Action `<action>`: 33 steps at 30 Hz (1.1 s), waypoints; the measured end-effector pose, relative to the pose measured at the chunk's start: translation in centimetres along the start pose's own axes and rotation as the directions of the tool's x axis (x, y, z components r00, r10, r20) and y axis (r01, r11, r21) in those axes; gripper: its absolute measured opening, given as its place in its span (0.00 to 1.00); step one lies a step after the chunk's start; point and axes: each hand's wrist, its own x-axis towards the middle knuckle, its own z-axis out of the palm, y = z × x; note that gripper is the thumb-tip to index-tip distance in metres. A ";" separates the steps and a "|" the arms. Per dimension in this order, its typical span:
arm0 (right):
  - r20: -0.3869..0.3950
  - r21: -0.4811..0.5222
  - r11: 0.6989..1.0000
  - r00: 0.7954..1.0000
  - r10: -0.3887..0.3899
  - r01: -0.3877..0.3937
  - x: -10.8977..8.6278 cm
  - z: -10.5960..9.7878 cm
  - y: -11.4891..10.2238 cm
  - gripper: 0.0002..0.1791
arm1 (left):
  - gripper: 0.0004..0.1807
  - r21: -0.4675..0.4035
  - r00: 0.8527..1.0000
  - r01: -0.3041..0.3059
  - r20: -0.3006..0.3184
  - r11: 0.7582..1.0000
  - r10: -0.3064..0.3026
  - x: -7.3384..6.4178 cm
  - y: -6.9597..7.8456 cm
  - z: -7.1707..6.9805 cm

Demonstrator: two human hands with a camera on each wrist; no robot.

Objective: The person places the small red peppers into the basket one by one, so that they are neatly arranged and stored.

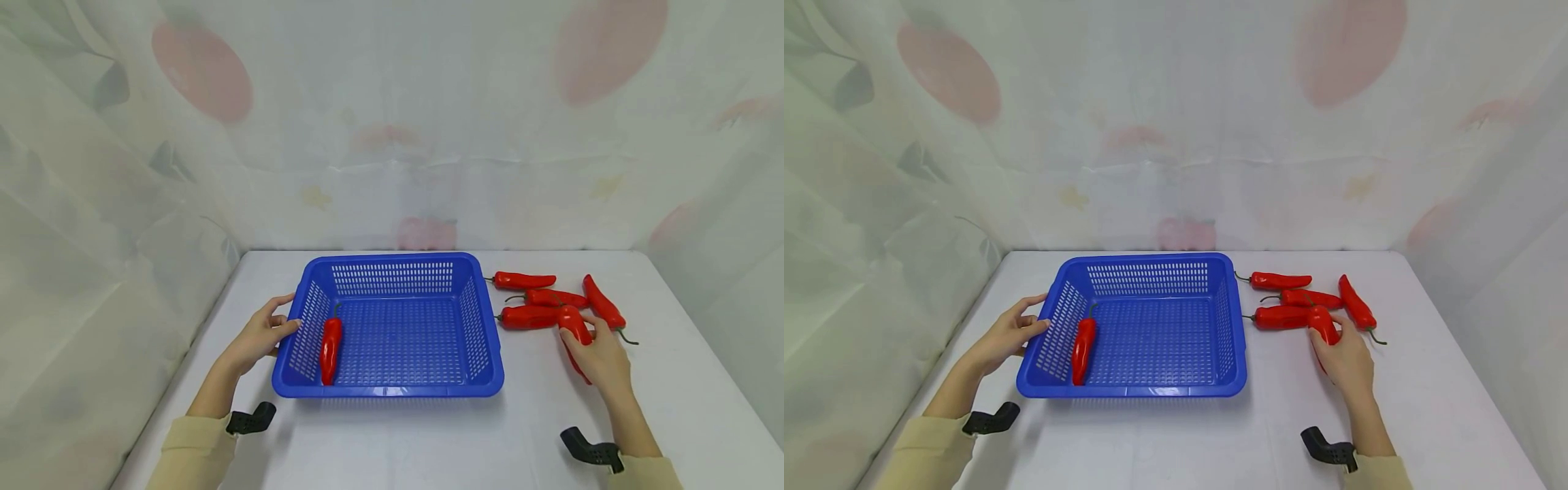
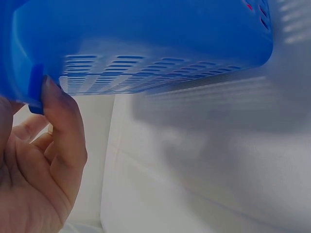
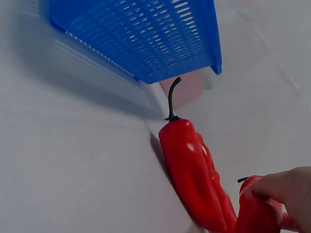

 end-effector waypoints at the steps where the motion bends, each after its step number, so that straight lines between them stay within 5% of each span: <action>1: 0.007 0.010 1.000 1.000 0.003 -0.003 0.0 -0.1 -0.2 0.38 | 0.37 0.000 1.000 -0.001 0.001 1.000 0.001 0.0 0.0 0.0; 11: 0.083 0.080 0.997 0.996 -0.014 0.007 0.7 -0.2 -1.9 0.40 | 0.37 0.010 1.000 -0.003 -0.006 1.000 0.003 0.0 0.2 0.1; 18: 0.063 0.102 0.993 0.996 -0.058 0.051 2.1 0.9 -2.4 0.43 | 0.37 0.020 1.000 0.004 -0.016 1.000 -0.004 -0.1 0.2 0.0; 33: 0.134 0.130 0.985 0.982 -0.134 0.116 1.6 -1.2 -7.7 0.40 | 0.37 0.009 1.000 0.003 -0.010 1.000 -0.003 -0.1 0.1 0.1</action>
